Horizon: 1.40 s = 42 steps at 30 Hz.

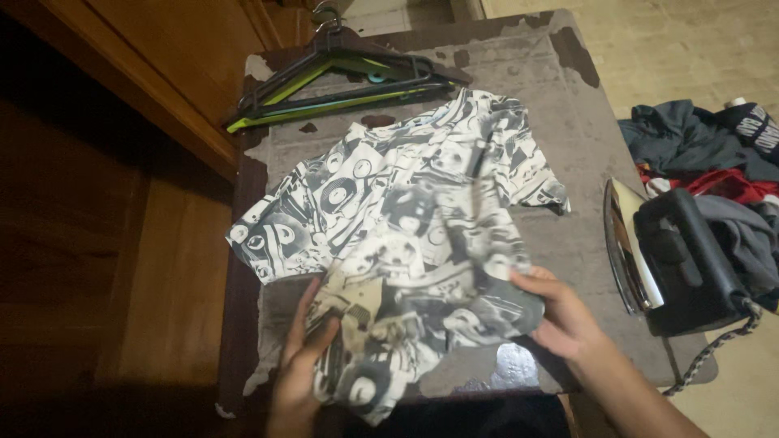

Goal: The person removes several t-shirts from a wardrobe, places them on a table, and folds each one by hand. The shirts are handled one at a time and stacked on the table after folding.

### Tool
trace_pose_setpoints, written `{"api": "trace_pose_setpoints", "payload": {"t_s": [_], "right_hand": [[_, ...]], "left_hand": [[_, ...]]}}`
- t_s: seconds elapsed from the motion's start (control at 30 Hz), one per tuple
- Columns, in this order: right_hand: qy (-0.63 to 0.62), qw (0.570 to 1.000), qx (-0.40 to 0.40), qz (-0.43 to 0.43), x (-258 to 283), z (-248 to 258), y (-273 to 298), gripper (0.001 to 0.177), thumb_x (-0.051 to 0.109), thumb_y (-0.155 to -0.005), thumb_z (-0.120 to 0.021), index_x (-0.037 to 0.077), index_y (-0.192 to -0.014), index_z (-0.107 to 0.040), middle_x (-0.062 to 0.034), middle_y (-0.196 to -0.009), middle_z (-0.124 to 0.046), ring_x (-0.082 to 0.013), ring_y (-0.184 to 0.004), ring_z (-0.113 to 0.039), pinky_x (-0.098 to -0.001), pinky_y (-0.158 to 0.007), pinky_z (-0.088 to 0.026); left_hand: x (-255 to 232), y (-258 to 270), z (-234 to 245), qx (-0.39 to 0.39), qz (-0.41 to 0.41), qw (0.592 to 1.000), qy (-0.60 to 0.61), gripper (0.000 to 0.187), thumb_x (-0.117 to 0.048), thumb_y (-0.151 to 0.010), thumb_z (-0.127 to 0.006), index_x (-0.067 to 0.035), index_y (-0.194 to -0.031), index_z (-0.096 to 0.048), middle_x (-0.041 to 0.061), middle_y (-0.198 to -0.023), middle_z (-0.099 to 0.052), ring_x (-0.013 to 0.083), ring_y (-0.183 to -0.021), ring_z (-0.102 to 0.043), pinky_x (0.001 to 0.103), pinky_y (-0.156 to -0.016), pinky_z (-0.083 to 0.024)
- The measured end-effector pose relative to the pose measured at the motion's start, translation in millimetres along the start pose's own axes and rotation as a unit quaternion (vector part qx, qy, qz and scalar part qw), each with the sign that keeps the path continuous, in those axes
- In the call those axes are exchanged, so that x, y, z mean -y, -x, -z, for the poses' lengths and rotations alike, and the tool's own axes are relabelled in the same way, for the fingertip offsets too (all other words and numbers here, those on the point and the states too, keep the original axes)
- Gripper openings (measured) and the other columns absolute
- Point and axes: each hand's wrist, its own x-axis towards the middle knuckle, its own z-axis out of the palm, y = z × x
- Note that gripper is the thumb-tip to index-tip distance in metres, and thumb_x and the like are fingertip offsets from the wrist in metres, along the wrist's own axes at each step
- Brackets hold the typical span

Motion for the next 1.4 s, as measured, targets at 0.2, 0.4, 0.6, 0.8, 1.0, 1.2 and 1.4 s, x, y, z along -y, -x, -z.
{"api": "trace_pose_setpoints", "payload": {"t_s": [0.2, 0.4, 0.6, 0.8, 1.0, 1.2, 1.4], "right_hand": [[-0.087, 0.991, 0.076, 0.071, 21.6, 17.5, 24.1, 0.047, 0.03, -0.103, -0.058, 0.006, -0.142, -0.048, -0.0201, -0.138, -0.058, -0.0351, -0.121, -0.062, -0.0571, -0.095, -0.053], [0.044, 0.999, -0.023, -0.016, 35.8, 68.1, 39.5, 0.054, 0.015, -0.096, -0.064, -0.007, -0.143, -0.046, -0.0299, -0.123, -0.065, -0.0358, -0.11, -0.067, -0.048, -0.09, -0.055], [0.258, 0.957, -0.128, -0.011, 48.5, 118.9, 70.6, 0.074, 0.018, -0.086, -0.074, -0.003, -0.15, -0.044, -0.0254, -0.126, -0.07, -0.0313, -0.109, -0.069, -0.0473, -0.09, -0.057], [0.699, 0.711, -0.011, -0.067, 58.1, 124.5, 102.0, 0.078, 0.029, -0.094, -0.073, 0.002, -0.157, -0.036, -0.0167, -0.141, -0.053, -0.0274, -0.123, -0.055, -0.0408, -0.098, -0.048], [0.79, 0.58, -0.02, -0.198, 73.8, 36.6, 109.6, 0.058, 0.047, -0.096, -0.062, 0.013, -0.142, -0.055, -0.0085, -0.1, -0.082, -0.0194, -0.089, -0.078, -0.0322, -0.084, -0.062], [0.839, 0.524, -0.14, 0.05, 79.6, -44.6, 72.2, 0.045, 0.032, -0.093, -0.062, 0.011, -0.132, -0.054, -0.0175, -0.1, -0.073, -0.035, -0.095, -0.072, -0.0437, -0.082, -0.056], [0.812, 0.477, -0.127, 0.312, 85.4, -40.0, -28.0, 0.059, 0.015, -0.093, -0.061, -0.008, -0.143, -0.04, -0.0333, -0.136, -0.052, -0.05, -0.124, -0.052, -0.0512, -0.102, -0.044]], "left_hand": [[-8.2, 18.6, 62.2, -0.001, 0.09, 0.98, -0.176, 0.066, -0.017, -0.091, -0.062, -0.002, -0.15, -0.038, 0.026, -0.113, -0.071, 0.0311, -0.091, -0.074, 0.044, -0.08, -0.06], [-8.3, 38.5, 81.7, 0.047, 0.07, 0.982, -0.167, 0.045, -0.013, -0.095, -0.059, 0.013, -0.132, -0.059, 0.022, -0.108, -0.079, 0.027, -0.101, -0.076, 0.041, -0.092, -0.059], [-24.0, 50.2, 89.2, -0.049, 0.173, 0.952, -0.247, 0.042, -0.022, -0.088, -0.06, -0.011, -0.128, -0.065, 0.008, -0.104, -0.08, 0.0143, -0.096, -0.074, 0.034, -0.09, -0.055], [-15.1, 55.7, 165.5, 0.039, 0.333, 0.856, -0.392, 0.045, -0.037, -0.099, -0.057, 0.003, -0.102, -0.079, 0.01, -0.077, -0.077, 0.015, -0.067, -0.067, 0.034, -0.065, -0.055], [-35.5, 47.5, 141.2, -0.15, 0.354, 0.625, -0.679, 0.059, -0.058, -0.101, -0.056, -0.004, -0.093, -0.08, 0.012, -0.078, -0.08, 0.0183, -0.079, -0.08, 0.035, -0.08, -0.061], [-69.0, 6.6, 73.1, -0.15, -0.071, 0.616, -0.77, 0.033, -0.041, -0.094, -0.056, -0.013, -0.106, -0.07, 0.012, -0.114, -0.072, 0.0322, -0.108, -0.067, 0.047, -0.092, -0.049], [-83.5, -90.2, 55.2, -0.115, -0.326, 0.583, -0.735, 0.052, -0.031, -0.098, -0.062, -0.001, -0.139, -0.053, 0.024, -0.143, -0.051, 0.0477, -0.131, -0.045, 0.052, -0.111, -0.036]]}}
